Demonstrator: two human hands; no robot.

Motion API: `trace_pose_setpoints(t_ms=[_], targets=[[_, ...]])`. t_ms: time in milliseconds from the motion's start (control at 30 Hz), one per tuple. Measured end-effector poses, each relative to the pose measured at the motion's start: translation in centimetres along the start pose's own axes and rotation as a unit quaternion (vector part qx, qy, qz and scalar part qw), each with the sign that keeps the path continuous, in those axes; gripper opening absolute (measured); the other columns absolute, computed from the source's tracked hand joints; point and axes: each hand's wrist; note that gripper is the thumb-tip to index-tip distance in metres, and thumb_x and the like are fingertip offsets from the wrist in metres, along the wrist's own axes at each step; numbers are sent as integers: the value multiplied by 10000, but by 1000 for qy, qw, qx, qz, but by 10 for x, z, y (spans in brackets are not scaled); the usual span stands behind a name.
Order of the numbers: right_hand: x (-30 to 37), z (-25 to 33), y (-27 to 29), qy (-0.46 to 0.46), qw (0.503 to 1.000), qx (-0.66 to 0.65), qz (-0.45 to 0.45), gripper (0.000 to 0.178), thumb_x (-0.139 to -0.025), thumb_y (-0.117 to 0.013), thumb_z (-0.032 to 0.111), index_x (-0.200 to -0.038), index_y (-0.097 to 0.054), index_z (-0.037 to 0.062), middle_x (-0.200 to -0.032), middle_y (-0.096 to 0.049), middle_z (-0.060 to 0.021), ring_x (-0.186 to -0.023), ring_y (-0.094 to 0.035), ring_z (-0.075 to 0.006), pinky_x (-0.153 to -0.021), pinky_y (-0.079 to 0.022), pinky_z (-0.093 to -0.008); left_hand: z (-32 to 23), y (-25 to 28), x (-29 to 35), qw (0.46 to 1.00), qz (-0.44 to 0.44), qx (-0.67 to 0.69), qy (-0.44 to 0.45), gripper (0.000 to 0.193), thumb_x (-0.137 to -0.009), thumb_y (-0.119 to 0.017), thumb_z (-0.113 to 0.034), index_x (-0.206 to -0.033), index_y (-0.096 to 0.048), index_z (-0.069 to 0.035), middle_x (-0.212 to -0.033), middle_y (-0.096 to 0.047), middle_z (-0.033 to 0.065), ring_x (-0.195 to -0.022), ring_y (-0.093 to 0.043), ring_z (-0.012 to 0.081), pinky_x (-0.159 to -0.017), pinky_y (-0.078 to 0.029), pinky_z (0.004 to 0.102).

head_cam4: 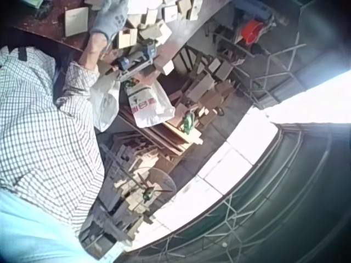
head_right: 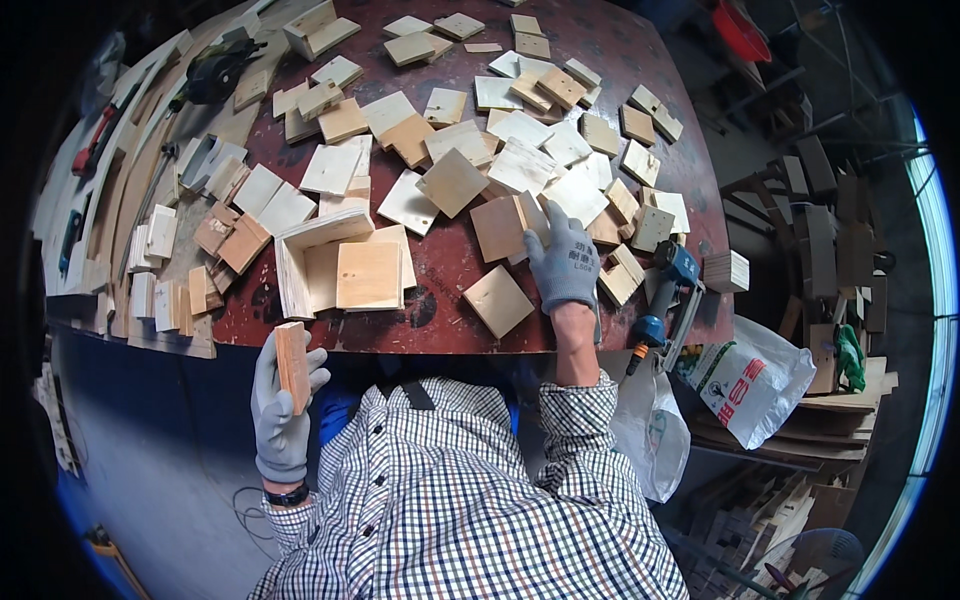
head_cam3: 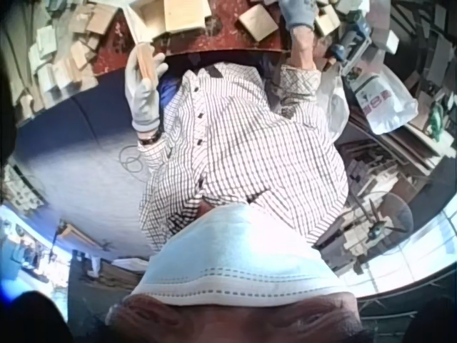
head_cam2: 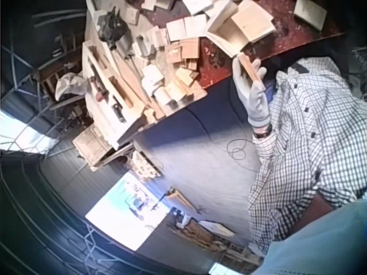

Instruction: The person assembles small wooden boxes by hand, picking up pre-cut wooden pieces from a table and fitting them together into box shapes. The person repeatedly forms box frames and places them on the table among many other pieces.

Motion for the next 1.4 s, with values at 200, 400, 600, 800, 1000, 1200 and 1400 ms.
trace_pose_setpoints(t_ms=[200,400,600,800,1000,1200,1400], targets=[[17,17,-12,128,967,156,-158,525,-867,-800,391,-1334,-681,184,-1265,-634,-123,-1116,-610,-362,-925,-475,-496,2,-2,1,1000,0,7,-1,1142,-811,-832,-558,-1623,-307,51,-1555,-469,222,-1363,-581,331,-1090,-526,407],[31,45,-37,134,982,117,-58,695,-802,-846,536,-1339,-620,156,-1233,-635,-120,-1066,-609,-343,-873,-447,-487,1,-2,2,1000,1,17,-5,1118,-820,-833,-525,-1625,-308,45,-1557,-471,219,-1360,-585,326,-1091,-526,406],[31,74,-36,116,974,167,101,846,-789,-810,639,-1406,-569,113,-1196,-643,-133,-1109,-627,-341,-917,-460,-505,2,1,3,1000,-4,10,-4,1080,-817,-779,-451,-1633,-279,50,-1577,-447,263,-1399,-560,371,-1117,-525,434],[23,85,-29,121,961,191,159,842,-780,-831,571,-1434,-532,132,-1184,-650,-134,-1090,-645,-337,-927,-461,-506,0,-1,5,1000,-15,4,-3,1108,-809,-796,-479,-1630,-278,55,-1568,-454,259,-1389,-568,360,-1118,-527,432],[26,76,-37,148,969,162,117,834,-773,-835,479,-1444,-506,108,-1234,-642,-130,-1120,-640,-336,-941,-464,-512,-2,-2,6,1000,-22,3,-1,1102,-804,-808,-484,-1624,-298,48,-1546,-467,253,-1365,-582,350,-1104,-541,424],[11,72,-30,174,979,81,62,704,-841,-805,488,-1398,-569,127,-1254,-625,-115,-1120,-632,-335,-928,-458,-516,-1,-2,6,999,-44,-6,3,1124,-786,-818,-504,-1621,-309,51,-1537,-474,251,-1342,-598,360,-1082,-560,423],[-54,88,-33,223,974,40,-27,848,-806,-855,457,-1543,-493,242,-1499,-527,-150,-1380,-502,-404,-1057,-454,-551,-4,-7,0,999,-34,5,7,1077,-807,-791,-462,-1624,-304,43,-1534,-481,252,-1336,-604,355,-1088,-555,427]])
Point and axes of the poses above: each hand's wrist, its own x-axis away from the middle knuckle, its own y-axis out of the back of the hand, z = x × y
